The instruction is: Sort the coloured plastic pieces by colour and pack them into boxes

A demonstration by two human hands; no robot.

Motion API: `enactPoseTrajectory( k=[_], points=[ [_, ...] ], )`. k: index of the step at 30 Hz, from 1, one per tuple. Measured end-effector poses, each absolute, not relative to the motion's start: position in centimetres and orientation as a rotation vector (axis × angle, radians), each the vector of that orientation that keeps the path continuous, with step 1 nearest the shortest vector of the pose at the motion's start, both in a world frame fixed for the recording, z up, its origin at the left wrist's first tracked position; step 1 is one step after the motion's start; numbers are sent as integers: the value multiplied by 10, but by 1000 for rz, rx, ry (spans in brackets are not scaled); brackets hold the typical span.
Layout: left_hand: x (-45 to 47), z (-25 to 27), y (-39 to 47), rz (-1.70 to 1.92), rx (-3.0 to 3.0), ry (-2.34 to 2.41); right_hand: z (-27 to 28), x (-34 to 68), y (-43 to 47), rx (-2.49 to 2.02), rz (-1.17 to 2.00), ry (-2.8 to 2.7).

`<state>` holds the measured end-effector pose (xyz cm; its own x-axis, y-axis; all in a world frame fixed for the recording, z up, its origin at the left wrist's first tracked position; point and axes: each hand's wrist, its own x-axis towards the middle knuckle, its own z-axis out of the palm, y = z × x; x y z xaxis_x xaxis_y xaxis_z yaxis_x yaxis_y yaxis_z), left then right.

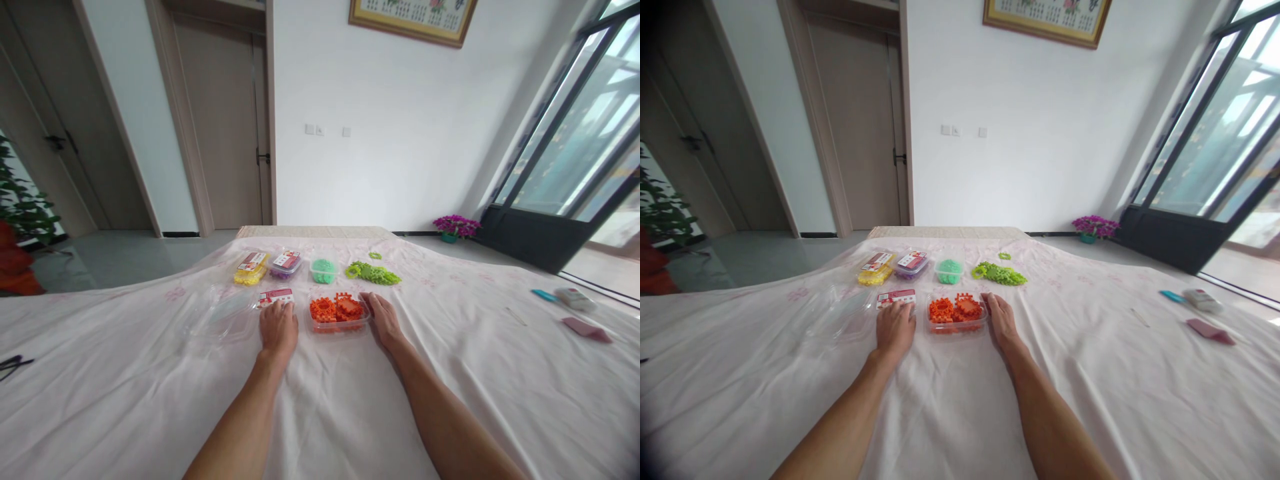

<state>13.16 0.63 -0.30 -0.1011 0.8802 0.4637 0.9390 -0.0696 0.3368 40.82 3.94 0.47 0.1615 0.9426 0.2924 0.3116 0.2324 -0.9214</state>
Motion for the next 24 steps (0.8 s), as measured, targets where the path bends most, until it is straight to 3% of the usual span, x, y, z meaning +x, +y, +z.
enactPoseTrajectory(
  k=[5,11,24],
  points=[
    [127,6,8,-690,-2056,-2140,-3,412,44,-1277,680,-1370],
    [127,3,12,-691,-2059,-2092,-9,416,48,-1288,657,-1388],
    [147,24,6,-1401,-1922,-1687,-10,414,48,-1230,768,-1284]
  ],
)
